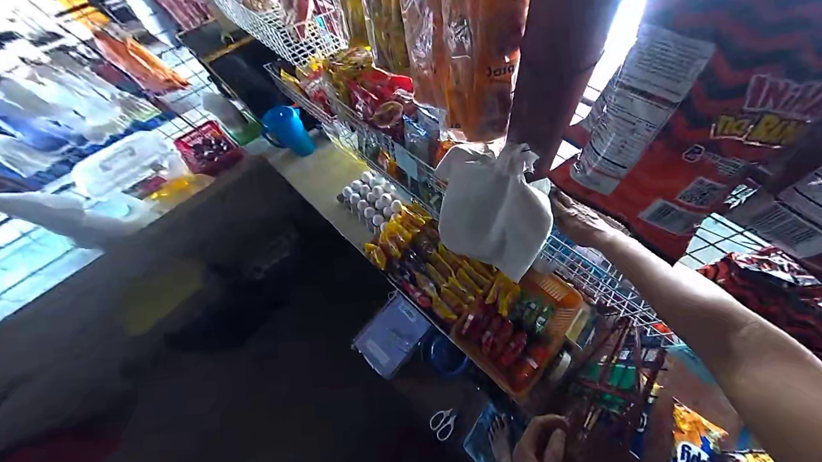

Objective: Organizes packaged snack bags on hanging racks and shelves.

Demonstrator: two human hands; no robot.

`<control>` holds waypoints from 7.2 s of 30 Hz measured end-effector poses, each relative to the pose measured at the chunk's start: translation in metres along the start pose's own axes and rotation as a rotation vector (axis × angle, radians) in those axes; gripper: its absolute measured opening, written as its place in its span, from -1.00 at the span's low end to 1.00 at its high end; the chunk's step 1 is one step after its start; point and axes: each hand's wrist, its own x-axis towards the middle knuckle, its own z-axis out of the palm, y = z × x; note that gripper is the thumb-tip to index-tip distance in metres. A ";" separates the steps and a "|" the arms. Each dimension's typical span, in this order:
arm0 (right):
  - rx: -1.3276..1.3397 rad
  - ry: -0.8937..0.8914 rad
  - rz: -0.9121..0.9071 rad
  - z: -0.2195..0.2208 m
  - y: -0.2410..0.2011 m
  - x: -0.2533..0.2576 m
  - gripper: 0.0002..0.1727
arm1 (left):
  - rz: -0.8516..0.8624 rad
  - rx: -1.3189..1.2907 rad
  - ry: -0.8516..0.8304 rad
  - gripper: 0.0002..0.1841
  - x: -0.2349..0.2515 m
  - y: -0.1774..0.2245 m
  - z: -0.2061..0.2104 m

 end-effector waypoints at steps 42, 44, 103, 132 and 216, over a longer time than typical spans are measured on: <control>-0.746 0.051 0.295 -0.001 0.057 -0.075 -0.65 | -0.047 -0.110 0.386 -0.73 -0.019 -0.067 -0.085; -0.697 0.035 0.299 0.011 0.054 -0.097 -0.61 | -0.046 -0.110 0.406 -0.73 -0.022 -0.072 -0.088; -0.628 0.763 0.026 -0.041 0.028 -0.092 -0.63 | -0.006 0.080 0.501 -0.70 -0.035 -0.145 -0.105; -0.471 0.051 0.672 0.001 0.039 -0.131 -0.49 | 0.001 0.264 0.381 -0.72 -0.014 -0.095 -0.106; 0.302 -0.154 0.369 0.254 0.218 -0.480 -0.62 | -0.108 0.380 -0.190 -0.58 -0.091 -0.181 0.181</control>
